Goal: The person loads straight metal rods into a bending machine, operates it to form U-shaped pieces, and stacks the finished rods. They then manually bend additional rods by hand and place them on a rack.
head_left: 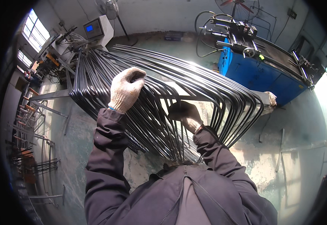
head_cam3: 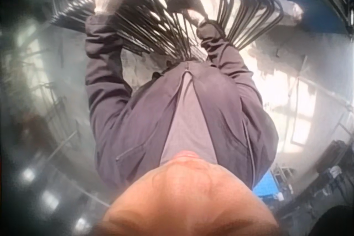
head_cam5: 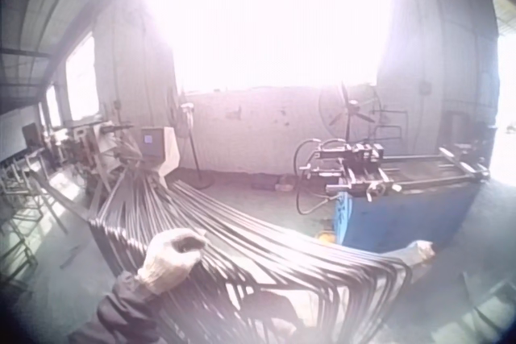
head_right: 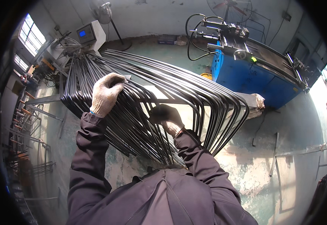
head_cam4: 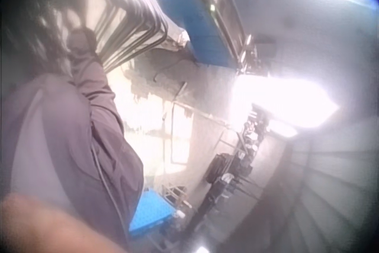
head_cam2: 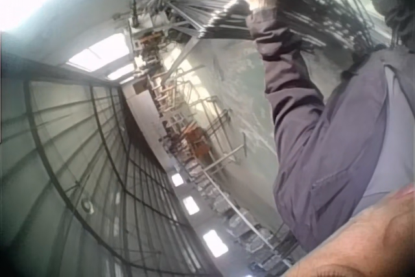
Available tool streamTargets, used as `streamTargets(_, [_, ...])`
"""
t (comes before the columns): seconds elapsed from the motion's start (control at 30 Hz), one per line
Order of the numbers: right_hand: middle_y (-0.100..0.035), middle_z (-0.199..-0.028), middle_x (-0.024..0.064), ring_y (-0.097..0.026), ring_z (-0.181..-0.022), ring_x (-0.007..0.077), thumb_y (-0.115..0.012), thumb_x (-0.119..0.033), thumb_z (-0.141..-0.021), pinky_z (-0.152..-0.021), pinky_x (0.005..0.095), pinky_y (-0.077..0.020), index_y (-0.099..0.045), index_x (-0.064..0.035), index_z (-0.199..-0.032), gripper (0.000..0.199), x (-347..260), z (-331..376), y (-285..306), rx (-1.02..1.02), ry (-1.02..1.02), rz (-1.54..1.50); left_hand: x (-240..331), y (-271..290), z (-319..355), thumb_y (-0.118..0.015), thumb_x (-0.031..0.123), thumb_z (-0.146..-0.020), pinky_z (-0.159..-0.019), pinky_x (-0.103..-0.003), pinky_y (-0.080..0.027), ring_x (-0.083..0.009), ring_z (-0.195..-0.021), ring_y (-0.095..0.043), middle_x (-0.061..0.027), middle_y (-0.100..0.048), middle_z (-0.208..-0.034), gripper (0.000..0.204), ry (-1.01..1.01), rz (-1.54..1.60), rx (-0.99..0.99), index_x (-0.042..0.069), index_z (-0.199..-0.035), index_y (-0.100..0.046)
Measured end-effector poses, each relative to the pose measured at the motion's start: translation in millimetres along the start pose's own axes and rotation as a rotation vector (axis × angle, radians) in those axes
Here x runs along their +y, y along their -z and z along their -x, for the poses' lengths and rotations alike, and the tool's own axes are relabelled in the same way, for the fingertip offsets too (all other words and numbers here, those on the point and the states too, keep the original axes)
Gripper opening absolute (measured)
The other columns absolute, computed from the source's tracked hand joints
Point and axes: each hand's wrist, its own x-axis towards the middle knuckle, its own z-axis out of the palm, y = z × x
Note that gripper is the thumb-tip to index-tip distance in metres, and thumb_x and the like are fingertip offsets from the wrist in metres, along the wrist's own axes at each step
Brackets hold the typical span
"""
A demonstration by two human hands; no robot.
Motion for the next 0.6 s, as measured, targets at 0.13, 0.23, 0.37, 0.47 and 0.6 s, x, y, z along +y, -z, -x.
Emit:
streamTargets(0.13, [-0.081,-0.1,0.0094,-0.08,-0.091,0.0229,-0.096,-0.027,-0.089,-0.083,0.0382,-0.0652,-0.081,-0.0092,-0.111,0.032,-19.4,-6.1,-29.9,0.053,-0.064,0.473,4.8,3.4,-1.7,-0.076,0.007,-0.097,-0.093,-0.032,-0.063,-0.0201,-0.098,-0.082,-0.0125,-0.084,-0.104,0.02,0.017,-0.059,0.015,0.0,-0.114,-0.083])
streamTargets(0.23, [-0.08,-0.097,0.0078,-0.08,-0.086,0.0268,-0.095,-0.022,-0.088,-0.079,0.0385,-0.0656,-0.081,-0.0095,-0.109,0.028,-16.8,-11.8,-39.4,0.138,-0.012,0.525,6.5,4.9,-2.2,-0.077,0.008,-0.096,-0.092,-0.032,-0.063,-0.0209,-0.097,-0.082,-0.0123,-0.084,-0.102,0.019,-0.014,-0.068,0.033,0.001,-0.113,-0.083])
streamTargets(0.37, [-0.079,-0.094,0.0075,-0.077,-0.084,0.0204,-0.091,-0.014,-0.092,-0.078,0.0363,-0.0645,-0.077,-0.0054,-0.107,0.022,3.3,-9.9,-36.5,0.099,0.05,0.5,5.1,7.1,-2.6,-0.077,0.007,-0.097,-0.093,-0.032,-0.063,-0.0203,-0.097,-0.082,-0.0125,-0.084,-0.103,0.02,-0.012,-0.064,0.031,0.001,-0.114,-0.083])
streamTargets(0.47, [-0.077,-0.091,0.0068,-0.074,-0.081,0.0188,-0.09,-0.012,-0.093,-0.079,0.0349,-0.0627,-0.074,-0.0041,-0.105,0.021,8.3,-1.3,-31.2,0.142,0.005,0.351,1.9,7.9,-2.2,-0.075,0.004,-0.097,-0.093,-0.032,-0.063,-0.0193,-0.099,-0.082,-0.0127,-0.085,-0.106,0.02,0.011,0.009,0.018,0.0,-0.115,-0.083])
streamTargets(0.6, [-0.074,-0.089,0.0102,-0.072,-0.079,0.024,-0.088,-0.021,-0.097,-0.076,0.0357,-0.0598,-0.07,-0.0021,-0.108,0.029,-8.5,18.9,-22.7,0.395,0.013,0.415,-4.4,6.9,-1.4,-0.073,0.0,-0.097,-0.094,-0.032,-0.063,-0.0181,-0.102,-0.082,-0.0127,-0.085,-0.109,0.022,0.019,0.077,-0.005,-0.001,-0.116,-0.083])
